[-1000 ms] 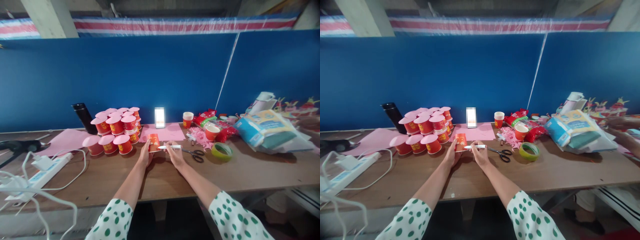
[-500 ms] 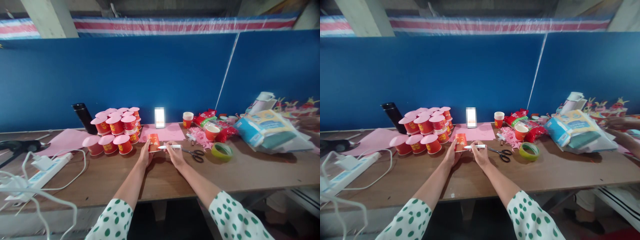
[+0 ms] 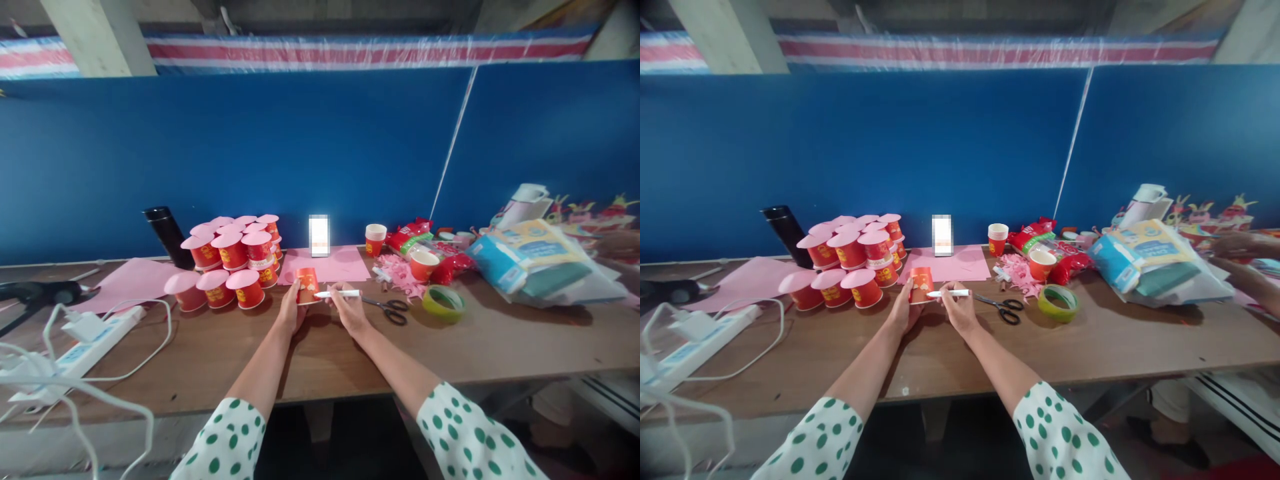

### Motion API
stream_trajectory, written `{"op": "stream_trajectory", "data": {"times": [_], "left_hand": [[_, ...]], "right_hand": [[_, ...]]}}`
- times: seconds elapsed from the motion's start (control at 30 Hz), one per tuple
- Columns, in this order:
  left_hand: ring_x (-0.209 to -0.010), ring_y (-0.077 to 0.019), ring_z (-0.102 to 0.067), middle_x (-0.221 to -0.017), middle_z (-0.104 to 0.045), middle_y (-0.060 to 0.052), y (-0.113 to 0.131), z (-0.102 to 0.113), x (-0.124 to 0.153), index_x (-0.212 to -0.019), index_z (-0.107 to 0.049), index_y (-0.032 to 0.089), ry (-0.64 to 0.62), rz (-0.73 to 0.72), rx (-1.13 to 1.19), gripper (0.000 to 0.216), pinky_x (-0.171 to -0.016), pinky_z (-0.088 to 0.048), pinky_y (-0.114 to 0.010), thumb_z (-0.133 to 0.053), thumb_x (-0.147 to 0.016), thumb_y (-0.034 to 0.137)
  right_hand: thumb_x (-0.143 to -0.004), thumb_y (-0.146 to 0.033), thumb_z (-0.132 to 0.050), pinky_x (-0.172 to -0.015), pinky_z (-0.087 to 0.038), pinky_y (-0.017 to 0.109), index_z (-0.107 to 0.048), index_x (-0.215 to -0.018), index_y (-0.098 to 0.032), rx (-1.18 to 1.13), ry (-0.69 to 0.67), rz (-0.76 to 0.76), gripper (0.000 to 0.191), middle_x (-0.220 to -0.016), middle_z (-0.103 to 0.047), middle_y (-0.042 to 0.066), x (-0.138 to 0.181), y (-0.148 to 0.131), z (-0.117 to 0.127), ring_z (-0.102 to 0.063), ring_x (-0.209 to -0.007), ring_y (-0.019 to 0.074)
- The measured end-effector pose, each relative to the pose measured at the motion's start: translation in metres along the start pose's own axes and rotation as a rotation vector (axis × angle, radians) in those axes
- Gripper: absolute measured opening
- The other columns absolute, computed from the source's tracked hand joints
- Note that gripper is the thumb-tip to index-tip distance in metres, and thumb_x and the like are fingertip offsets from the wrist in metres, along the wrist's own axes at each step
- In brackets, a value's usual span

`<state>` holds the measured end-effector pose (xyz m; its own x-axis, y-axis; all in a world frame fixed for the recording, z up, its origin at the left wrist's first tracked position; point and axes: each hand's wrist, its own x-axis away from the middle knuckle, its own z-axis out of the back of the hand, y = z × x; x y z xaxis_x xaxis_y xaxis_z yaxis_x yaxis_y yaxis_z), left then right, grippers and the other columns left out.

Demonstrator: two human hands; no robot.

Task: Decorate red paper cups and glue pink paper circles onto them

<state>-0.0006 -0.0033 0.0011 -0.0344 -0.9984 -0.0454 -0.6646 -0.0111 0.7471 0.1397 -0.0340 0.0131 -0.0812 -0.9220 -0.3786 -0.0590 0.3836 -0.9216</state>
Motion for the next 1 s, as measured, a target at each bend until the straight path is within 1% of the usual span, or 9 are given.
{"op": "stream_trajectory", "data": {"times": [0.17, 0.3, 0.5, 0.67, 0.9, 1.0], "left_hand": [[-0.066, -0.0133, -0.063, -0.074, -0.067, -0.002, 0.0005, -0.0009, 0.0006, -0.078, -0.06, 0.014, 0.01, 0.001, 0.001, 0.03, -0.073, -0.05, -0.028, -0.068, -0.075, 0.043], [-0.067, -0.0141, -0.064, -0.074, -0.067, -0.003, 0.0005, -0.0006, 0.0005, -0.078, -0.061, 0.014, 0.005, 0.001, 0.005, 0.029, -0.073, -0.05, -0.028, -0.068, -0.076, 0.042], [-0.068, -0.0141, -0.064, -0.078, -0.069, -0.004, 0.0002, -0.0002, 0.0003, -0.081, -0.061, 0.013, 0.01, 0.009, 0.001, 0.029, -0.071, -0.05, -0.027, -0.067, -0.076, 0.041], [-0.068, -0.014, -0.064, -0.076, -0.068, -0.004, 0.0015, -0.0016, 0.0011, -0.082, -0.061, 0.013, 0.014, 0.01, 0.002, 0.028, -0.071, -0.05, -0.026, -0.067, -0.077, 0.04], [-0.069, -0.0147, -0.065, -0.078, -0.069, -0.004, 0.0011, -0.0013, 0.0009, -0.082, -0.061, 0.013, 0.01, 0.01, 0.003, 0.03, -0.072, -0.05, -0.028, -0.068, -0.075, 0.042], [-0.068, -0.0138, -0.064, -0.075, -0.068, -0.002, 0.0008, -0.001, 0.0006, -0.081, -0.061, 0.013, 0.011, 0.01, 0.004, 0.029, -0.071, -0.05, -0.026, -0.068, -0.076, 0.041]], "right_hand": [[-0.08, -0.043, -0.059, -0.048, -0.043, 0.023, -0.058, -0.071, -0.02, 0.001, -0.018, -0.016, 0.025, -0.058, -0.063, 0.0, 0.0013, -0.0004, -0.0002, -0.057, -0.052, 0.0132], [-0.081, -0.04, -0.056, -0.049, -0.043, 0.023, -0.057, -0.072, -0.02, -0.002, 0.01, -0.012, 0.022, -0.059, -0.062, -0.001, 0.0002, -0.0016, -0.0002, -0.057, -0.054, 0.0128], [-0.081, -0.041, -0.058, -0.05, -0.043, 0.024, -0.058, -0.07, -0.02, 0.005, -0.037, -0.005, 0.024, -0.059, -0.063, 0.0, 0.0014, -0.003, -0.0002, -0.057, -0.054, 0.0136], [-0.082, -0.042, -0.057, -0.049, -0.043, 0.023, -0.058, -0.073, -0.02, -0.001, -0.012, -0.002, 0.023, -0.061, -0.064, 0.0, 0.0009, -0.0036, 0.0001, -0.058, -0.055, 0.0138], [-0.081, -0.039, -0.058, -0.05, -0.043, 0.023, -0.059, -0.073, -0.019, -0.003, -0.051, 0.002, 0.022, -0.062, -0.064, 0.001, 0.0017, -0.0016, 0.0001, -0.058, -0.056, 0.0138], [-0.082, -0.038, -0.057, -0.051, -0.043, 0.023, -0.059, -0.074, -0.019, -0.01, -0.043, 0.006, 0.02, -0.062, -0.064, 0.0, 0.0015, -0.0021, 0.0, -0.058, -0.056, 0.0133]]}}
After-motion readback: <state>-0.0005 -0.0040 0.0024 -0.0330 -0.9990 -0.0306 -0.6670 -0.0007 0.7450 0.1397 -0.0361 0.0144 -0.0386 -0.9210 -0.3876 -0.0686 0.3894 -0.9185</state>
